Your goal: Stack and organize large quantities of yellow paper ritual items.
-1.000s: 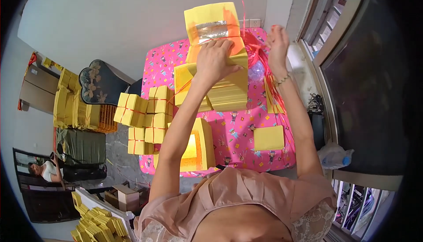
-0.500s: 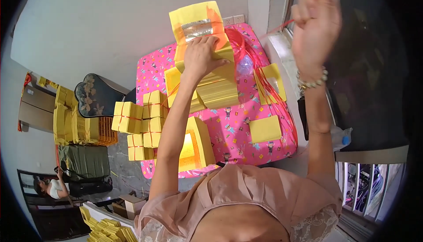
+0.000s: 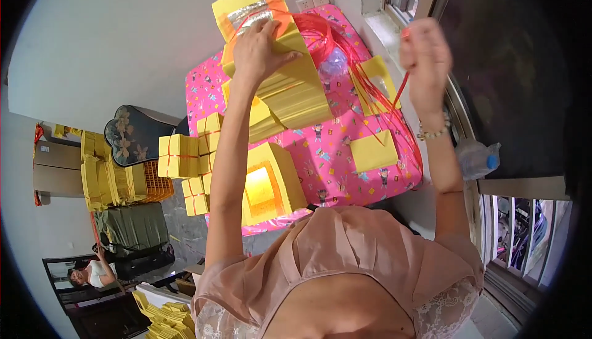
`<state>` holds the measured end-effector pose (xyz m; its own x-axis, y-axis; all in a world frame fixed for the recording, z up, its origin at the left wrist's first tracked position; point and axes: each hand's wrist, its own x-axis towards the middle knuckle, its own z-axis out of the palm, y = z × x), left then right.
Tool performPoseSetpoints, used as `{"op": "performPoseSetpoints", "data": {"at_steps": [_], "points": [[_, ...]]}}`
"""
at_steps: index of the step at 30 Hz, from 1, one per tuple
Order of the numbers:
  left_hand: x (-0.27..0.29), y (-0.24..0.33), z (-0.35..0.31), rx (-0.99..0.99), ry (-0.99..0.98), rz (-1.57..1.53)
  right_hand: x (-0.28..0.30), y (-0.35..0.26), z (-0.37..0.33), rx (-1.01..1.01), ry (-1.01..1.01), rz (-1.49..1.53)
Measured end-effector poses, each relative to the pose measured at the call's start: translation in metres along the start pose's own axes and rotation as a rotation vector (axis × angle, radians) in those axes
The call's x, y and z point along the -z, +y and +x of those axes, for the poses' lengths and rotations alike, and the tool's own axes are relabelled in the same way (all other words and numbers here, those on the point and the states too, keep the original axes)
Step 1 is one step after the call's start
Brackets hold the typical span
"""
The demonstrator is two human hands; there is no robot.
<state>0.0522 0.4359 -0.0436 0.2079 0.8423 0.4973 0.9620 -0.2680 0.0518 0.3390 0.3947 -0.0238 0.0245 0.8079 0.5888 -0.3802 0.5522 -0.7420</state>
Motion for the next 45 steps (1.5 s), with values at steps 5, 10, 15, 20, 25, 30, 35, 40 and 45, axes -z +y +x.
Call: {"op": "performPoseSetpoints", "data": {"at_steps": [5,10,15,20,25,30,35,40,45], "points": [[-0.004,0.000,0.006,-0.046,0.022,0.054,0.055,0.139,-0.066,-0.310,-0.335,-0.675],[-0.001,-0.002,0.007,-0.056,0.028,0.081,0.097,0.261,-0.141,-0.368,-0.553,-1.252],[0.002,0.009,0.006,0.079,-0.037,0.087,0.098,0.355,-0.142,-0.640,-0.857,-1.549],[-0.034,0.022,0.006,0.135,-0.006,0.146,0.079,0.386,-0.132,-0.463,-0.914,-1.514],[-0.045,0.001,-0.015,0.187,0.271,0.294,0.135,0.366,-0.210,-0.376,-0.799,-1.124],[-0.050,0.020,-0.002,0.188,0.343,0.390,0.284,0.375,-0.221,-0.494,-0.531,-0.886],[-0.074,0.021,-0.004,0.183,0.328,0.336,0.130,0.458,-0.120,-0.687,-0.255,-0.627],[-0.058,0.025,-0.013,0.167,0.212,0.251,0.142,0.475,-0.082,-0.975,-0.101,-0.422],[-0.069,0.018,-0.011,0.150,0.354,0.345,0.108,0.443,-0.041,-0.728,0.171,-0.565]]}}
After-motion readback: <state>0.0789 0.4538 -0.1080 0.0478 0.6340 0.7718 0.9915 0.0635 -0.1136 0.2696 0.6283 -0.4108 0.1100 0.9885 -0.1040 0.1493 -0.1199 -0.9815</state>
